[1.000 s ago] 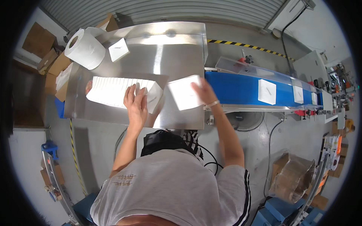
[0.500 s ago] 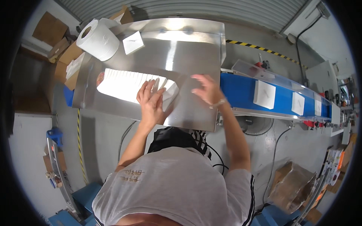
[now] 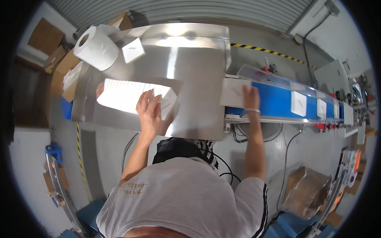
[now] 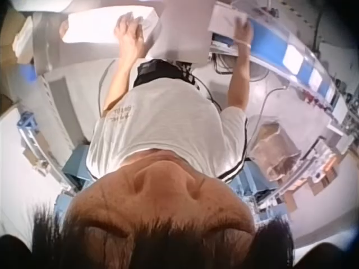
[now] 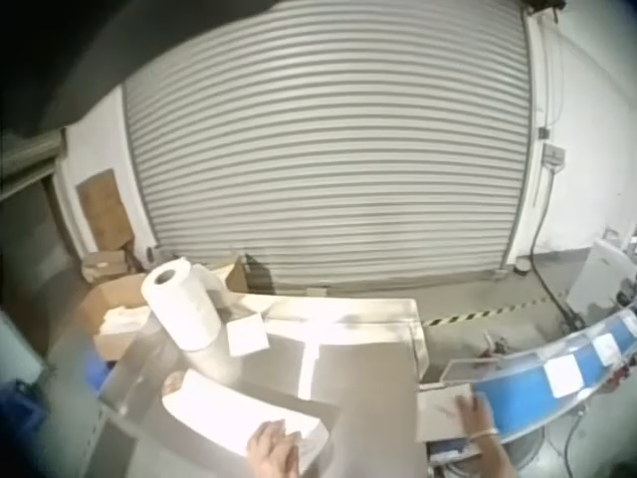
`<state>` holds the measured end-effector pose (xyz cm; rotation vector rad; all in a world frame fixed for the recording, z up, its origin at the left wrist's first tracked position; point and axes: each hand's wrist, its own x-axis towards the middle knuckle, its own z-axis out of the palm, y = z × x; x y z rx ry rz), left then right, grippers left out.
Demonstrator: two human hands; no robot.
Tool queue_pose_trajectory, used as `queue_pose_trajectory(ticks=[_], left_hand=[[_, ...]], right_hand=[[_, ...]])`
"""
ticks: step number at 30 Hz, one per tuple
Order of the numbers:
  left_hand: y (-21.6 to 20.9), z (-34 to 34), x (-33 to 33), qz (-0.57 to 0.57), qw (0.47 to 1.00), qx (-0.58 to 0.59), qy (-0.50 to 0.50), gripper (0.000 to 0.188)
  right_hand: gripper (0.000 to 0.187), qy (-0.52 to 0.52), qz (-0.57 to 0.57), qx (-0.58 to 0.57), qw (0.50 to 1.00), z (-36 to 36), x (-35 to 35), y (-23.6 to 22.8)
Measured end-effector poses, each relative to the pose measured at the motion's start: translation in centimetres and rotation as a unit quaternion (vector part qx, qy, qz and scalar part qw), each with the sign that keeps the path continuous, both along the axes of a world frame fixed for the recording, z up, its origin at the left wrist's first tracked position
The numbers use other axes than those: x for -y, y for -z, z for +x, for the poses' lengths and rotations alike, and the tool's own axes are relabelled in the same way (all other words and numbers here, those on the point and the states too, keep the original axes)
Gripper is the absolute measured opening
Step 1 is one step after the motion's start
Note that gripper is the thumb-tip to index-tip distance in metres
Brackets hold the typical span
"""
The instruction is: Transferring stacks of folded paper napkins or tissues from a production machine to a packaging conveyor belt.
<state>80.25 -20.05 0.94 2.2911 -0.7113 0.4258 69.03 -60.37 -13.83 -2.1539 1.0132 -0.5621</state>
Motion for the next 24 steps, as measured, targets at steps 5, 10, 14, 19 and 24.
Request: queue_pose_trajectory(ticks=[5,10,14,19,24], left_hand=[[-0.5,0.0,0.2,0.001,1.000,-0.007,-0.002,0.032],[-0.6,-0.2,-0.1,0.019,0.999,-0.011,0.033,0.035],[-1.9,-0.3,0.4,0.028,0.998,-0.036,0.034,0.038],[0.3,1.0,-1.2,0.039,0.999,0.009,-0.031,0.037],[0.0,1.0,-0.9,0.008,1.000,0.017,-0.025,0.033]], right_hand=[[0.052,0.059,-0.332,-0.095,0.937,-0.2,-3.1,-7.8],[0.054,-0.461,0.085,0.023,0.883,7.0,-15.8,-12.7],[0.056,-0.536,0.145,0.062,0.829,10.1,-18.6,-11.0],[0.029,-0.353,0.315,0.103,0.875,7.1,-15.9,-8.0],[0.029,-0.041,0.077,-0.071,0.994,1.7,-4.1,-3.9]])
